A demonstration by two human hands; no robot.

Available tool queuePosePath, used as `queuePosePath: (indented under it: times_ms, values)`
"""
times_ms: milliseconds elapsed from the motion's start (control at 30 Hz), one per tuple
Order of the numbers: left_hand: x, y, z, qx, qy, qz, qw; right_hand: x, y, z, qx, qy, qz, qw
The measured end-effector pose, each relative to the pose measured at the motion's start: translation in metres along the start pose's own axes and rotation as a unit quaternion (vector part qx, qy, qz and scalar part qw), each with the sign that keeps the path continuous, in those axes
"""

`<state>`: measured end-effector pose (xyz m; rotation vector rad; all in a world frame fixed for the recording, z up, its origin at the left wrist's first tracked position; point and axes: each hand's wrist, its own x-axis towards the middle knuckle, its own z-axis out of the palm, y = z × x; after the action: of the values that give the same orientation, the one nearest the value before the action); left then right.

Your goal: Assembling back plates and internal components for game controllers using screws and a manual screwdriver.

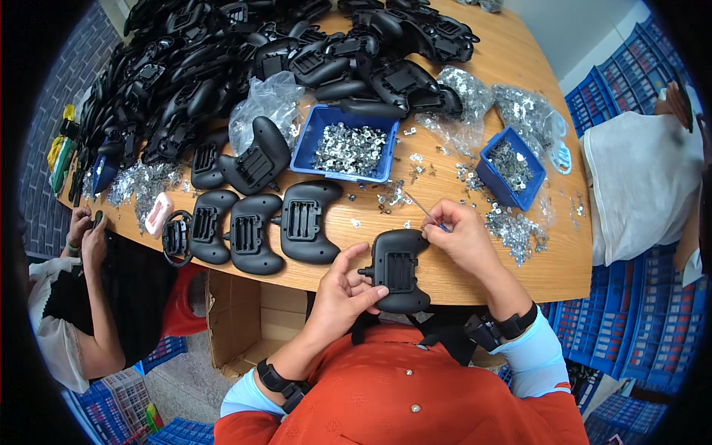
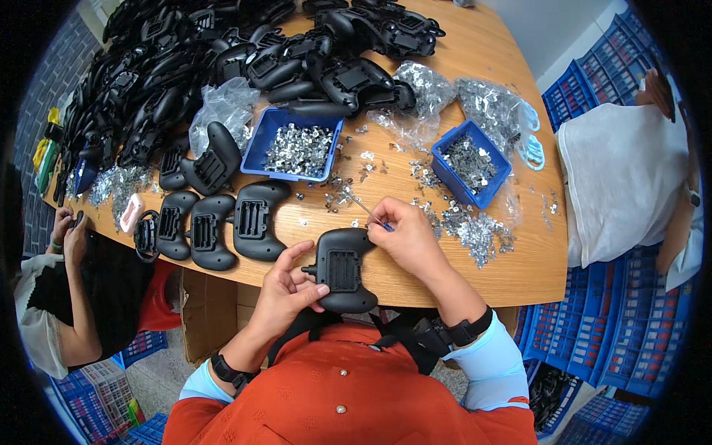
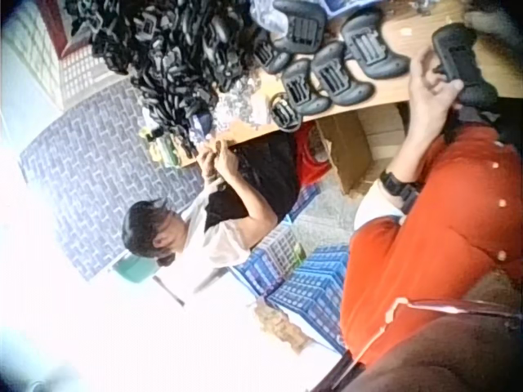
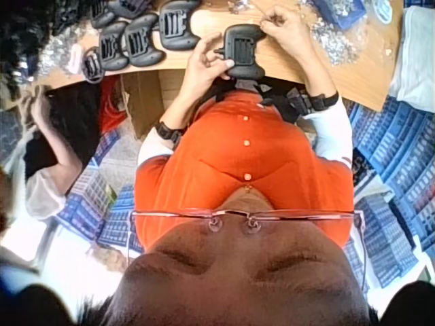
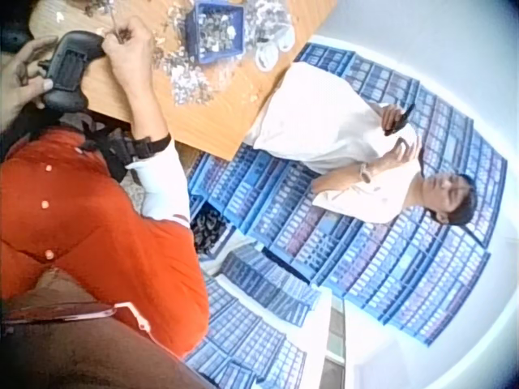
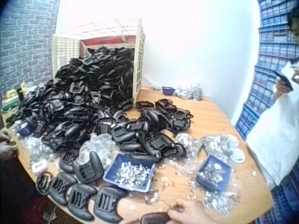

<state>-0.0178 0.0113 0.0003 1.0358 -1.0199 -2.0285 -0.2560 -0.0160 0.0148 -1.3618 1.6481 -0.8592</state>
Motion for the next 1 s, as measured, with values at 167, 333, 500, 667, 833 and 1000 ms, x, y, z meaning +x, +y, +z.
queuePosePath:
  times_ms: [167,333,500,667,833,1000]
  values:
    - [0.001,0.000,-0.001,-0.001,0.000,0.002,1.000,-0.006,-0.015,0.002,-0.017,-0.002,0.005,1.000]
    - [0.002,0.003,0.001,0.004,0.003,-0.003,1.000,-0.011,-0.008,0.005,-0.012,0.014,-0.016,1.000]
    - [0.002,0.001,-0.003,0.016,-0.015,0.004,1.000,-0.019,-0.009,-0.001,-0.082,0.045,-0.037,0.995]
    - [0.003,0.004,0.001,0.006,-0.008,-0.007,1.000,-0.017,0.002,-0.015,-0.227,0.093,-0.086,0.966]
    - [0.001,0.004,0.000,-0.005,-0.006,-0.008,1.000,-0.012,-0.004,-0.023,-0.206,0.198,-0.167,0.944]
    - [0.001,0.002,0.000,-0.007,-0.003,-0.008,1.000,-0.038,-0.003,-0.022,-0.254,0.112,-0.135,0.951]
